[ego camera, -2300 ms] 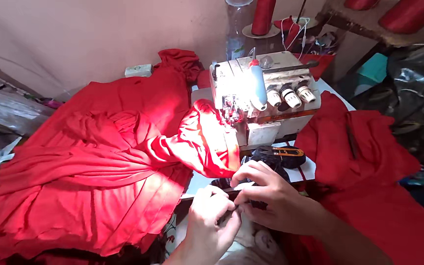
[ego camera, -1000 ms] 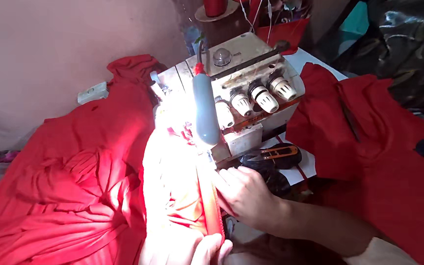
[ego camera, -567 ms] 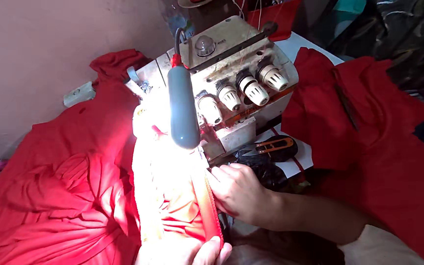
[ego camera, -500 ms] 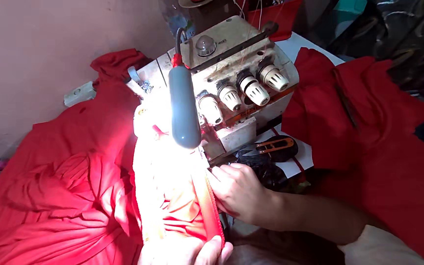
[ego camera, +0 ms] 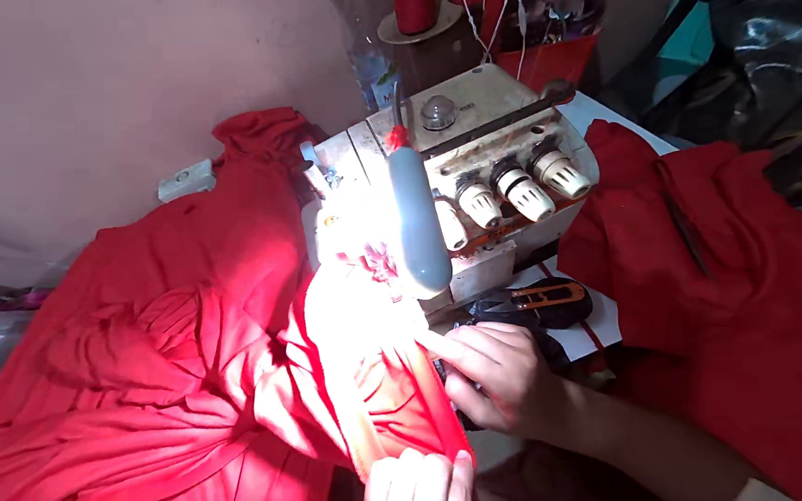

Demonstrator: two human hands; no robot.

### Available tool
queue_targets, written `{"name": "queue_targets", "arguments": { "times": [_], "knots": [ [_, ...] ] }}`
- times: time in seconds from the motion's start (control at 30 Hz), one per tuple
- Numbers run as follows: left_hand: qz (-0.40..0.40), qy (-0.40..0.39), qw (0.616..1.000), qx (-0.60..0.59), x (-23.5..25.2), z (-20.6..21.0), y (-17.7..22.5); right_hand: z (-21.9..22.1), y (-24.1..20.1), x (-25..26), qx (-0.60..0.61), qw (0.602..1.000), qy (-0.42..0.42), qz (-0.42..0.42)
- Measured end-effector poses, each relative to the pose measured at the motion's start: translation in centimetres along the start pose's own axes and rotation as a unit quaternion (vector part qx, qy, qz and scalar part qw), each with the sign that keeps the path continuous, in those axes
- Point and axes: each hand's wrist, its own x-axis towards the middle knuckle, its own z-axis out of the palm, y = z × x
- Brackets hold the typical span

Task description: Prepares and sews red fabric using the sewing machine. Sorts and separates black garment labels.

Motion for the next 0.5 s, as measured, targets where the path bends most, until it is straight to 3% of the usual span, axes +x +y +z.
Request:
{"name": "queue_targets", "arguments": {
  "times": [0.17, 0.5],
  "knots": [
    [-0.024, 0.066, 0.996, -0.048, 3.1, -0.9, -0.5, 0.2, 0.1, 0.8, -0.008, 1.0, 0.002, 0.016],
    [-0.111, 0.193, 0.975, -0.012, 8.2, 0.6, -3.6, 0.6, -0.3, 0.4, 0.001, 0.997, 0.033, 0.071]
  ]
}}
